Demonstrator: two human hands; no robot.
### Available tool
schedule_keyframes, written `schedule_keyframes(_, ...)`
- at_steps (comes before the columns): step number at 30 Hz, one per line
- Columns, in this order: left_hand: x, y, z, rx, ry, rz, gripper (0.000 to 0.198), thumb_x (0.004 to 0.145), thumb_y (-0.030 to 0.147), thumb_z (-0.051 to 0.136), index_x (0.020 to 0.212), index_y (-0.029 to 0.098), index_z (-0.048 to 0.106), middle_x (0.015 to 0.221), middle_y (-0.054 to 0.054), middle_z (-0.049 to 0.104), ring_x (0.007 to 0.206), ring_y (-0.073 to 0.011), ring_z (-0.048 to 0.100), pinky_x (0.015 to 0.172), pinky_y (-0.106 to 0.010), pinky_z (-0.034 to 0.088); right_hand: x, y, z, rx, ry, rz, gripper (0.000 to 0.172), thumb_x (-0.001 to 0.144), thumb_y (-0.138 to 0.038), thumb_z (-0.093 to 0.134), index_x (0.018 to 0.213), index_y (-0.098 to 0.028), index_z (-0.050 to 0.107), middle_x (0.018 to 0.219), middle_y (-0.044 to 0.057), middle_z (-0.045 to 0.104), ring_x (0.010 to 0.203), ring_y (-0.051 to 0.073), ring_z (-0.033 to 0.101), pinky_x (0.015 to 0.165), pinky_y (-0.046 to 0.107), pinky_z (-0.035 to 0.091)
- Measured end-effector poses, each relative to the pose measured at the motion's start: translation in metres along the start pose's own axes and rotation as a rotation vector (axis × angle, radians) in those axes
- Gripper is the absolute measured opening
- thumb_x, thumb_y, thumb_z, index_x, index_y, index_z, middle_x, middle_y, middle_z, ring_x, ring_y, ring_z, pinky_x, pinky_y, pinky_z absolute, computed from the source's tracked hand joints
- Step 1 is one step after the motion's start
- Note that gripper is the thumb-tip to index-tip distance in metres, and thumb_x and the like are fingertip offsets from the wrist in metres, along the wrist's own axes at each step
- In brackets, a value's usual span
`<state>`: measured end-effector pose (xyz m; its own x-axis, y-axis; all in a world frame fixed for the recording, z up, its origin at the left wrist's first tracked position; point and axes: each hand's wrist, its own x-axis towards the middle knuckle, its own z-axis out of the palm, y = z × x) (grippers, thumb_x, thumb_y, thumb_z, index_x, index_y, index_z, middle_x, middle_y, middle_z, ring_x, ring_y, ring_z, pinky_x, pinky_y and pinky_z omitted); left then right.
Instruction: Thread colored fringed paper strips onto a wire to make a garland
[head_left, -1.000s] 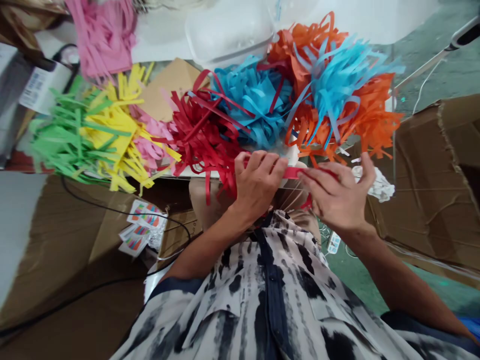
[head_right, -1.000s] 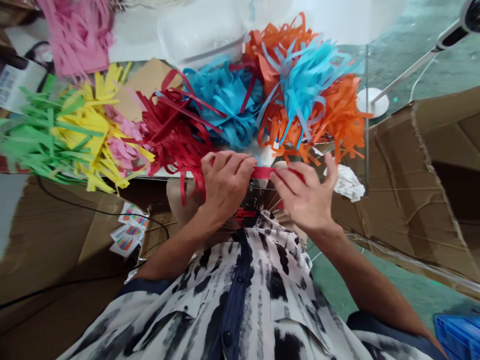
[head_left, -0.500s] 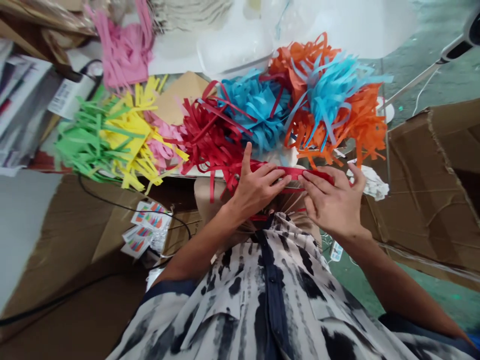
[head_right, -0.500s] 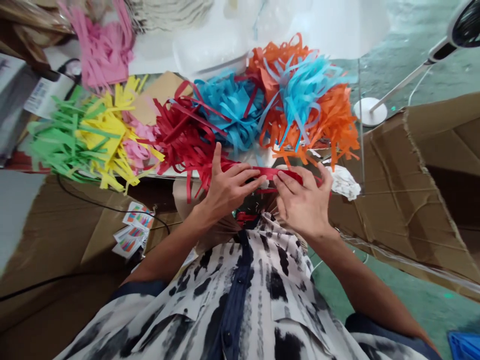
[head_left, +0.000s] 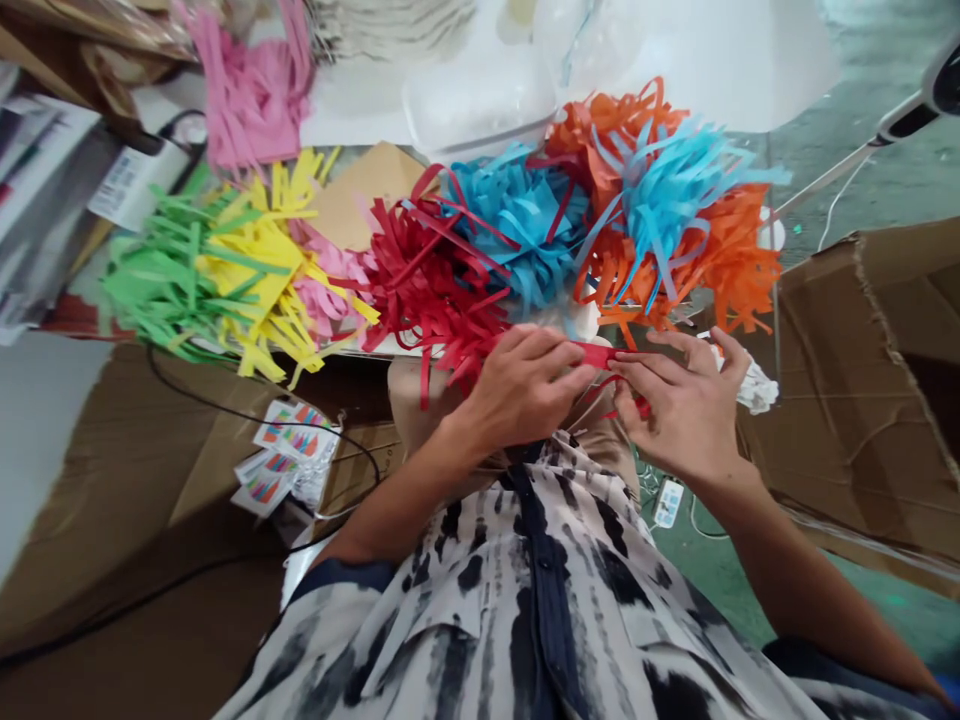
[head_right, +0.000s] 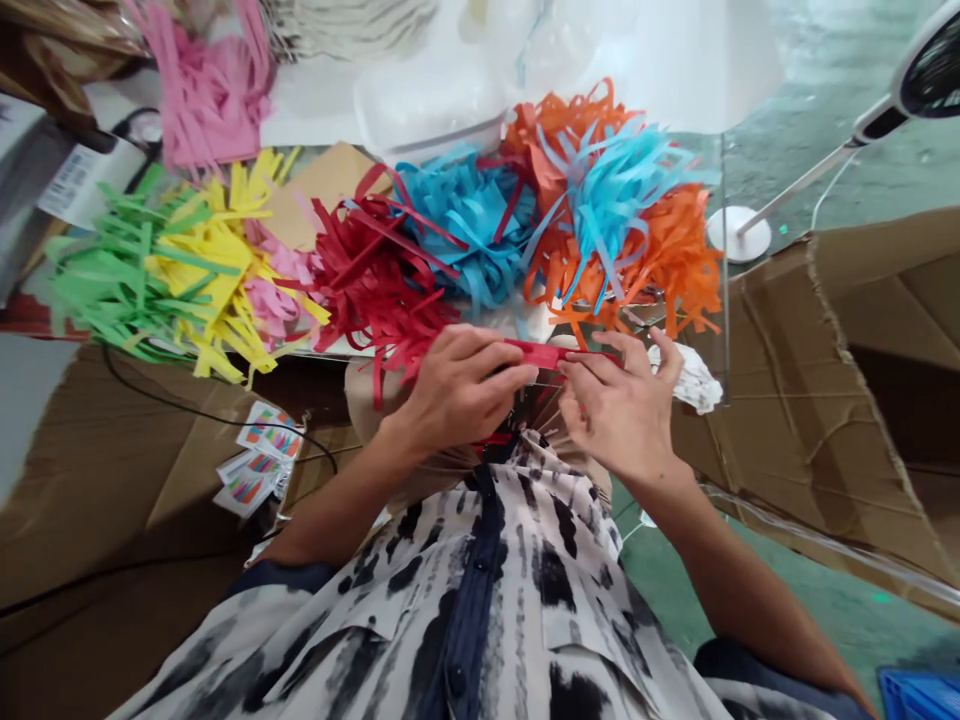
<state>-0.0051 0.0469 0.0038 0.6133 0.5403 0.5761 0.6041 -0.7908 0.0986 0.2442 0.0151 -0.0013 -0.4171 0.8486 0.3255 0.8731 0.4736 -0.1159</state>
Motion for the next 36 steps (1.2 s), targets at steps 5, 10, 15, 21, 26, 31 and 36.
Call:
schedule_keyframes(5, 0.008, -0.001, 0.024, -0.020, -0.247, -0.038, 0.018, 0.110, 0.021, 0.055, 0.110, 0.017, 0.073, 0.112, -0.007, 0.078, 0.100, -0.0202, 0.066, 0.088, -0.035, 0.054, 0.009, 0.000, -0.013, 0.103, -0.064, 0.068, 0.023, 0.097, -0.031, 0.063, 0.111, -0.027, 0.080, 0.114, 0.004, 0.085, 0.136, 0.035, 0.063, 0.123, 0.063, 0.023)
schedule_keyframes(10, 0.007, -0.011, 0.024, -0.027, -0.280, -0.060, 0.021, 0.111, 0.019, 0.051, 0.111, 0.017, 0.073, 0.113, -0.008, 0.077, 0.101, -0.0204, 0.065, 0.091, -0.034, 0.055, 0.014, 0.013, -0.030, 0.280, -0.078, 0.110, 0.034, 0.103, -0.028, 0.052, 0.085, -0.029, 0.081, 0.102, 0.002, 0.086, 0.135, 0.034, 0.067, 0.121, 0.065, 0.028)
schedule_keyframes(15, 0.005, -0.012, 0.025, -0.054, -0.270, -0.062, 0.019, 0.111, 0.022, 0.054, 0.114, 0.018, 0.073, 0.115, -0.007, 0.078, 0.102, -0.0200, 0.065, 0.091, -0.034, 0.054, 0.015, 0.014, -0.032, 0.249, 0.183, 0.071, 0.004, 0.088, -0.023, 0.073, 0.088, -0.025, 0.075, 0.094, 0.004, 0.084, 0.107, 0.032, 0.077, 0.113, 0.061, 0.043)
schedule_keyframes(21, 0.005, -0.016, 0.024, -0.042, -0.249, -0.034, 0.019, 0.110, 0.020, 0.054, 0.114, 0.018, 0.073, 0.115, -0.006, 0.078, 0.101, -0.0191, 0.066, 0.088, -0.032, 0.054, 0.018, 0.006, -0.042, 1.097, 0.298, 0.227, 0.025, 0.096, -0.024, 0.052, 0.092, -0.030, 0.075, 0.067, 0.002, 0.071, 0.058, 0.023, 0.065, 0.074, 0.049, 0.054)
schedule_keyframes(26, 0.004, -0.016, 0.023, -0.055, -0.235, -0.048, 0.018, 0.109, 0.020, 0.057, 0.113, 0.019, 0.074, 0.114, -0.006, 0.079, 0.101, -0.0192, 0.067, 0.088, -0.033, 0.055, 0.021, -0.002, -0.025, 0.446, 0.003, 0.213, 0.018, 0.100, -0.036, 0.065, 0.100, -0.025, 0.079, 0.093, 0.007, 0.079, 0.080, 0.025, 0.070, 0.076, 0.041, 0.047)
schedule_keyframes(31, 0.006, -0.013, 0.026, -0.066, -0.236, -0.069, 0.020, 0.110, 0.030, 0.058, 0.110, 0.018, 0.074, 0.109, -0.006, 0.079, 0.098, -0.0201, 0.067, 0.086, -0.034, 0.054, 0.020, -0.002, 0.003, 0.011, -0.087, 0.024, 0.024, 0.105, -0.033, 0.059, 0.112, -0.023, 0.080, 0.101, 0.008, 0.079, 0.095, 0.027, 0.064, 0.086, 0.042, 0.037)
schedule_keyframes(36, 0.008, -0.009, 0.029, -0.043, -0.240, -0.124, 0.019, 0.110, 0.030, 0.058, 0.107, 0.019, 0.073, 0.107, -0.006, 0.077, 0.096, -0.0201, 0.065, 0.084, -0.034, 0.052, 0.020, 0.002, 0.005, -0.012, -0.101, 0.011, 0.023, 0.107, -0.034, 0.057, 0.106, -0.021, 0.076, 0.102, 0.007, 0.079, 0.099, 0.027, 0.061, 0.088, 0.042, 0.031)
